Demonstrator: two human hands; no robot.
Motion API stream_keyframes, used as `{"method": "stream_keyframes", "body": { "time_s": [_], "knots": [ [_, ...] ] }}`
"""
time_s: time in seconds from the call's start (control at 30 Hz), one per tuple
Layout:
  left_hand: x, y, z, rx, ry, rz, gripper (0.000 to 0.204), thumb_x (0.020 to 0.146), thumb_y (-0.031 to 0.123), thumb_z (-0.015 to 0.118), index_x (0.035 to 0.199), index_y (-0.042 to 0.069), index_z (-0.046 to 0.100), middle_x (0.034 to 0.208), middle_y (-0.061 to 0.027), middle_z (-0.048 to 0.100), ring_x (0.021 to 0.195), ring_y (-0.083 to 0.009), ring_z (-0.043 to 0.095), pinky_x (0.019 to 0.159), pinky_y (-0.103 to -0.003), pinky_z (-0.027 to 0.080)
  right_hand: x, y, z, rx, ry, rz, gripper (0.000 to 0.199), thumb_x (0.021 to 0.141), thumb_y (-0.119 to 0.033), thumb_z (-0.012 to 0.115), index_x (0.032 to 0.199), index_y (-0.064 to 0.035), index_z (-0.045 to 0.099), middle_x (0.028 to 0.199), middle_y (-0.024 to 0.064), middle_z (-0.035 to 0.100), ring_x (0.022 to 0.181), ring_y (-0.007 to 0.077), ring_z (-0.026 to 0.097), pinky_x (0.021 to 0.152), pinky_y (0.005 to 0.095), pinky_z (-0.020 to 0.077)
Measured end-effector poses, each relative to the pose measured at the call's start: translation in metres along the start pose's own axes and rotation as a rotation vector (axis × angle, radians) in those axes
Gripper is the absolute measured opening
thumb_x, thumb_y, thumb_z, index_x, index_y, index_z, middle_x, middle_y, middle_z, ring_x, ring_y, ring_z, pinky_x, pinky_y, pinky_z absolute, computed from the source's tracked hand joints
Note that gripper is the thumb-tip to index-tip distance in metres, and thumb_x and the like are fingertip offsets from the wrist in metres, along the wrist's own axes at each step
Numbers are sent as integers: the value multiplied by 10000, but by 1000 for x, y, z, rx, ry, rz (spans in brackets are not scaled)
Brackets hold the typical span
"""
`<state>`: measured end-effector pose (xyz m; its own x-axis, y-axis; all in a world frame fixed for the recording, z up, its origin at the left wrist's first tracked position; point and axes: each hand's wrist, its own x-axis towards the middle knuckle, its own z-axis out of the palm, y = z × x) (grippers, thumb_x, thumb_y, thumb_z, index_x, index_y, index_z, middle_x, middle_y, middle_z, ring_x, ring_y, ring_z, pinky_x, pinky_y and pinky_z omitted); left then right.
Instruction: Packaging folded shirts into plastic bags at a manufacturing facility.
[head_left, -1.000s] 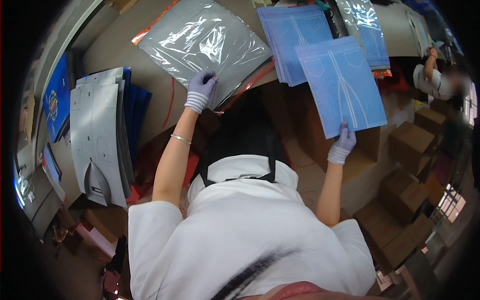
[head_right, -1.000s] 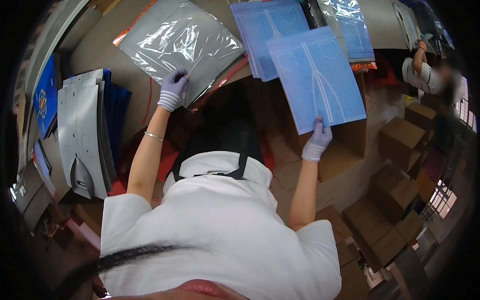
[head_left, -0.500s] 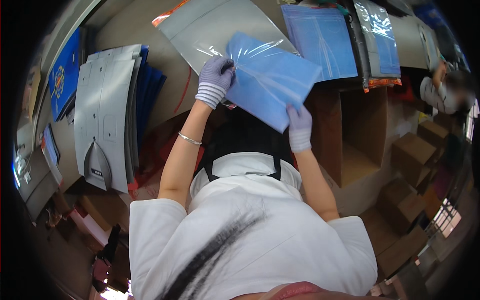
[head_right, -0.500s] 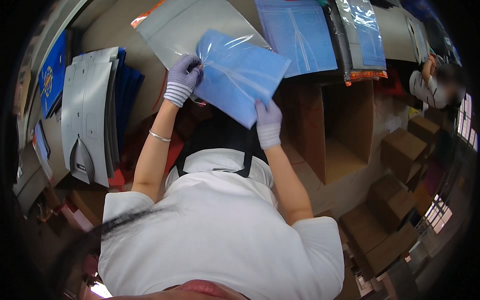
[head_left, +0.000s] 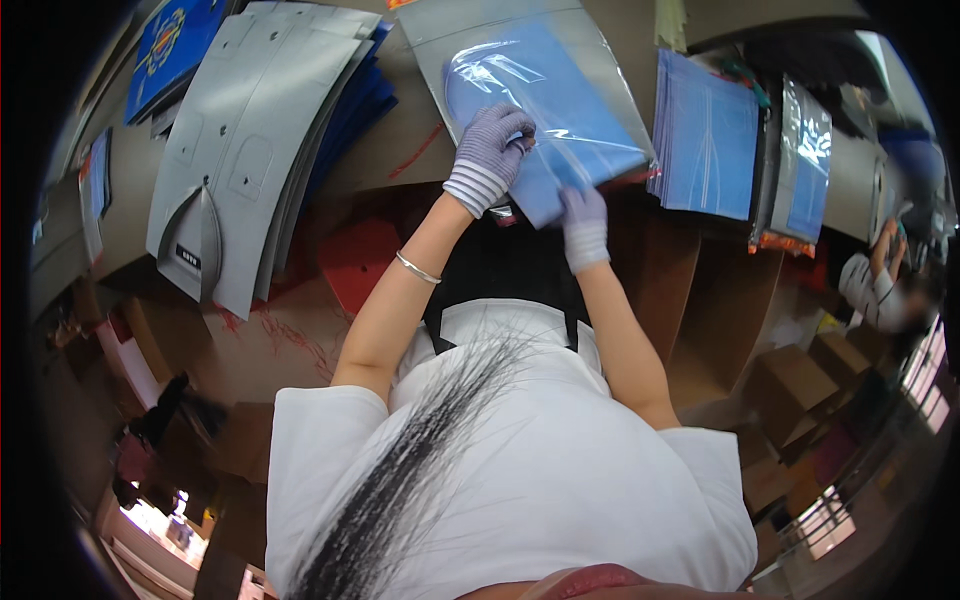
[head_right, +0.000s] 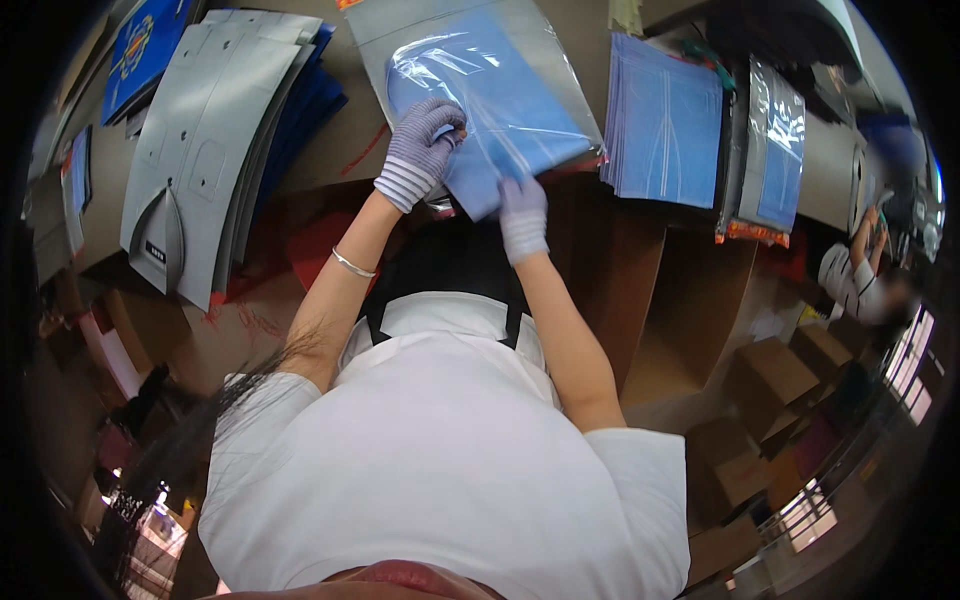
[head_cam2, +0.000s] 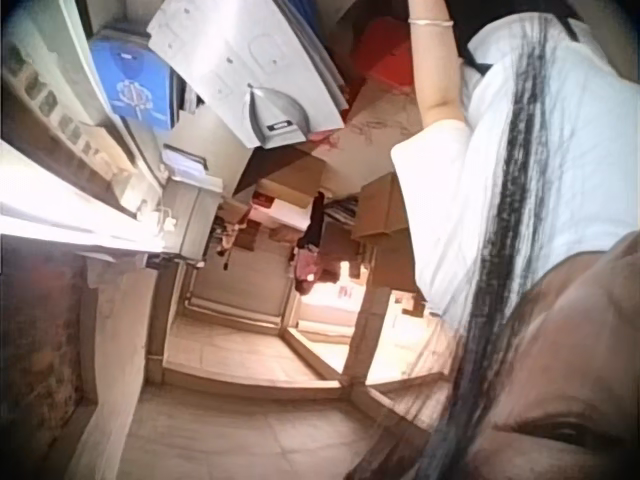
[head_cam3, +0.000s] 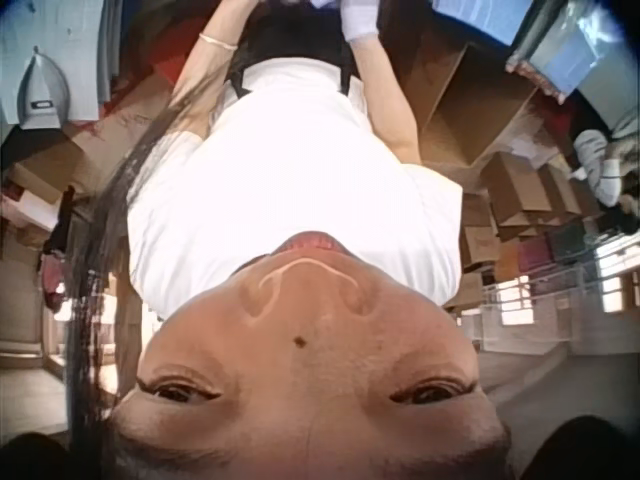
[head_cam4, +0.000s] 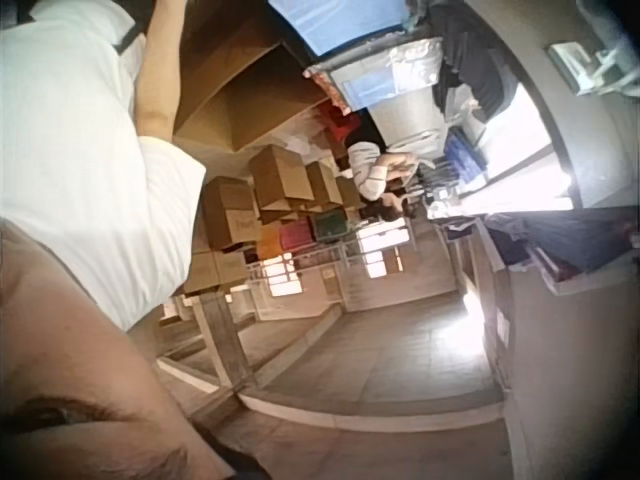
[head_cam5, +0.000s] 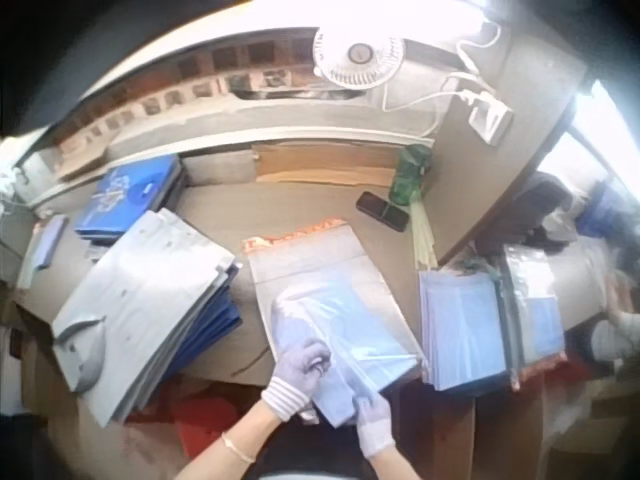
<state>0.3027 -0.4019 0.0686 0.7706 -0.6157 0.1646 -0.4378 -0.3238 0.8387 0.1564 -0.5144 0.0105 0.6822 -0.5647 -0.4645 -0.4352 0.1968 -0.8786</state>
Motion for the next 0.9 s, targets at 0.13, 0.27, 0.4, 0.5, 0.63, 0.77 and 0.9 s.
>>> {"method": "stream_keyframes", "body": {
  "time_s": [0.13,0.27,0.4,0.5,0.63,0.77,0.9],
  "knots": [
    [-11,-8,0,-31,6,-8,133,660,20,616,784,43,575,846,-92,565,821,-283,514,746,-351,431,-39,-41,1,360,-32,226,281,784,-95,478,1022,50,513,846,97,571,731,192,575,619,350,493],
    [-3,2,6,-109,-10,-38,142,679,17,609,814,42,572,833,-103,565,826,-286,519,748,-356,431,53,-25,30,-138,-315,-440,333,801,-122,502,1088,45,484,879,113,592,798,212,586,692,330,488],
    [-5,-36,6,-37,-28,-191,115,715,70,596,826,42,586,814,-135,582,810,-311,537,739,-372,436,94,-18,14,-478,-498,-292,269,746,-158,573,968,-6,589,887,136,632,795,200,603,708,290,471],
    [-25,-73,1,73,85,-272,189,780,201,528,806,27,597,790,-158,599,741,-348,550,688,-378,453,69,-6,-13,-647,-492,57,198,740,-158,589,894,-37,617,857,114,637,805,197,609,715,288,471],
    [-100,-112,-14,-182,60,-873,239,833,221,491,782,19,608,720,-120,621,632,-217,583,612,-313,460,37,7,2,-750,-443,-525,168,714,-145,613,855,-58,591,835,114,591,805,292,566,730,338,461],
    [-139,-114,-1,-670,81,-1212,269,898,251,434,896,37,598,854,-51,634,715,-125,586,609,-239,461,21,9,62,-886,-537,-765,200,711,-156,610,896,-99,561,822,96,561,829,278,534,728,380,434],
    [-127,-102,4,-929,189,-1232,367,901,318,415,1019,12,579,942,-100,617,860,-204,585,748,-323,480,18,2,103,-1096,-543,-785,208,693,-166,621,873,-87,554,873,87,570,861,263,539,729,369,443]
  ]
}}
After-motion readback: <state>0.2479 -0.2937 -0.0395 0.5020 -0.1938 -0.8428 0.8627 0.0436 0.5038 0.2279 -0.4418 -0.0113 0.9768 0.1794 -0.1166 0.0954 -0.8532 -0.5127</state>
